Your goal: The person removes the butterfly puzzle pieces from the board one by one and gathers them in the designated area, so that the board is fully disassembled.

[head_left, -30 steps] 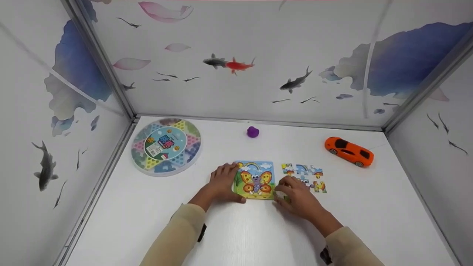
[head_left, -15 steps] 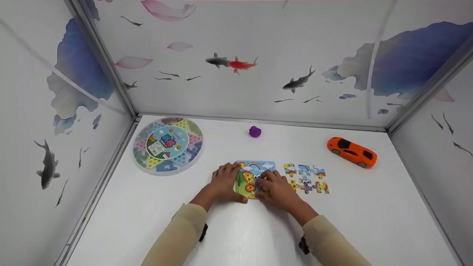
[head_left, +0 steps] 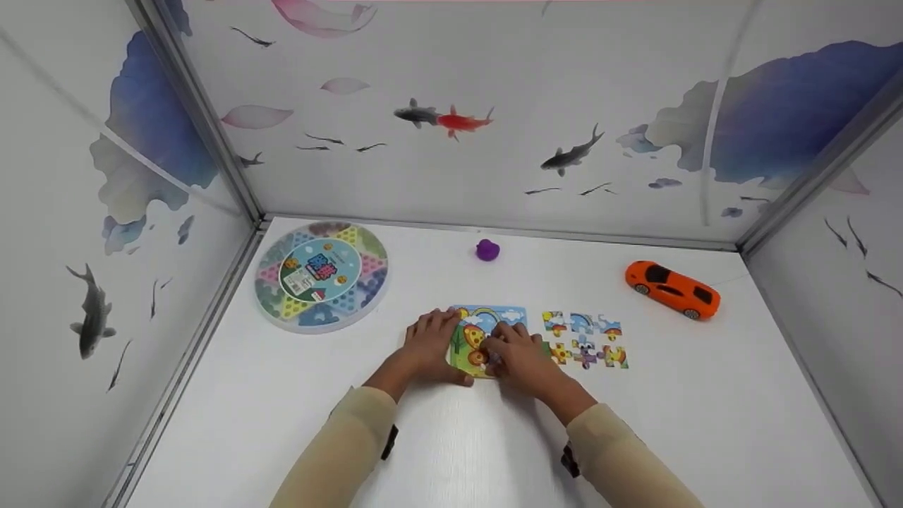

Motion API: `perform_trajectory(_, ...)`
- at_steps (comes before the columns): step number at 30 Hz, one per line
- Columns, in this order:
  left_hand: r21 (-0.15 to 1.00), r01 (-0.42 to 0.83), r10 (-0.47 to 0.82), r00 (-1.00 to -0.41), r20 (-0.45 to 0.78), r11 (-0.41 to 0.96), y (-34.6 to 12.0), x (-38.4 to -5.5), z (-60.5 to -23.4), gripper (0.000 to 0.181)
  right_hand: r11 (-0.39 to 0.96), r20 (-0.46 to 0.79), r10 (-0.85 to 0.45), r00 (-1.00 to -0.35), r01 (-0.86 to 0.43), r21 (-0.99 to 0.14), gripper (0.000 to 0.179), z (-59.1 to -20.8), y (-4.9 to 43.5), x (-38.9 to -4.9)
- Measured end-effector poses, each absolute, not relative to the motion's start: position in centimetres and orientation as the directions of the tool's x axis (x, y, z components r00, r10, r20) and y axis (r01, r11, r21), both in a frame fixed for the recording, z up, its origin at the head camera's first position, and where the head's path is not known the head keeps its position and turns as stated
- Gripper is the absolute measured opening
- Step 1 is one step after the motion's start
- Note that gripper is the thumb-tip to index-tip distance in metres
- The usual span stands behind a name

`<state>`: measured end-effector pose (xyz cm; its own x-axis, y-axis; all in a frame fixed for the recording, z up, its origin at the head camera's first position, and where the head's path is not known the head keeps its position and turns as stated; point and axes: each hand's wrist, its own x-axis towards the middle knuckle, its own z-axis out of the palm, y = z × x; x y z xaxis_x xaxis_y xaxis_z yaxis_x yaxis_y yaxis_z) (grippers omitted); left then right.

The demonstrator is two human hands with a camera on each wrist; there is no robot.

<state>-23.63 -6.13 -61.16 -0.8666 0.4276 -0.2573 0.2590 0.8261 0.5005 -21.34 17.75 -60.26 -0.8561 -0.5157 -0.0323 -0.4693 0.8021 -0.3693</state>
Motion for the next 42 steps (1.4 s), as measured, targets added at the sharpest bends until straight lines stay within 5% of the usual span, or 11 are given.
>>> perform_trajectory(42, 0.520, 0.246, 0.427, -0.865, -0.263, 0.818, -6.20, -23.18, -60.63, 0.127, 0.797, 0.000, -0.562, -0.827, -0.542, -0.267, 0.030, -60.13, 17.11, -20.81)
